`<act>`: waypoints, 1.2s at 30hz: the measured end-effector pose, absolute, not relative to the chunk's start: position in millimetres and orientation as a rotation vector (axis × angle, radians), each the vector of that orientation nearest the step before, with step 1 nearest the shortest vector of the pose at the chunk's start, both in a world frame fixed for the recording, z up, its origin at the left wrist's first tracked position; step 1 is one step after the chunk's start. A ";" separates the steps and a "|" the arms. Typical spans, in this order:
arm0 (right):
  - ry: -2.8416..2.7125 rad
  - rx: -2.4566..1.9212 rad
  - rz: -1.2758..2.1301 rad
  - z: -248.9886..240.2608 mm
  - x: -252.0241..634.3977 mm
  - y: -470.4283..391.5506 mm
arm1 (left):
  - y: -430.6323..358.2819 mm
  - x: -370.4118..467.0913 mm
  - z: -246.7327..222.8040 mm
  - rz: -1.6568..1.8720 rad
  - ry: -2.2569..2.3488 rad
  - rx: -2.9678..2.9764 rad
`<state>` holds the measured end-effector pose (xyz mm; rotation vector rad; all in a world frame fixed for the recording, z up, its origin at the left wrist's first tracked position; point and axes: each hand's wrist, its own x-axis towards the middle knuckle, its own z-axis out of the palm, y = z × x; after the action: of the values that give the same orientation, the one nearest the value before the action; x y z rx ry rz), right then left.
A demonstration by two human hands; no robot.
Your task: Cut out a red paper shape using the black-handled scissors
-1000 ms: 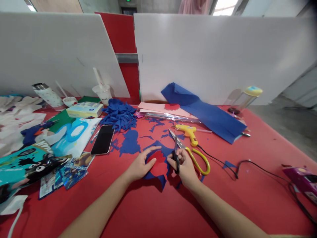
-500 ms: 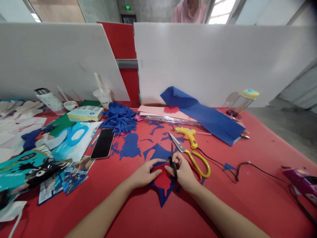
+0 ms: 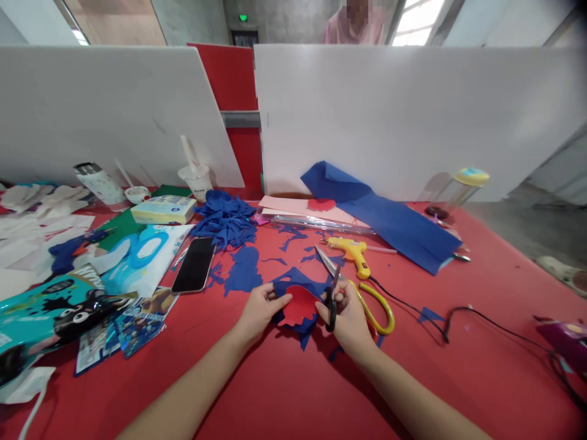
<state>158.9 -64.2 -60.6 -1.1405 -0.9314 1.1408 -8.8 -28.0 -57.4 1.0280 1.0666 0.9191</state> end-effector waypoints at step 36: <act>-1.058 -1.075 1.269 -74.9 153.3 -65.2 | -36.3 -5.5 -45.7 0.731 1.018 1.153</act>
<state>153.3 -65.2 -74.9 -1.0748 -1.0580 1.2692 -5.5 -36.3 -45.7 1.1535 1.0184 0.7309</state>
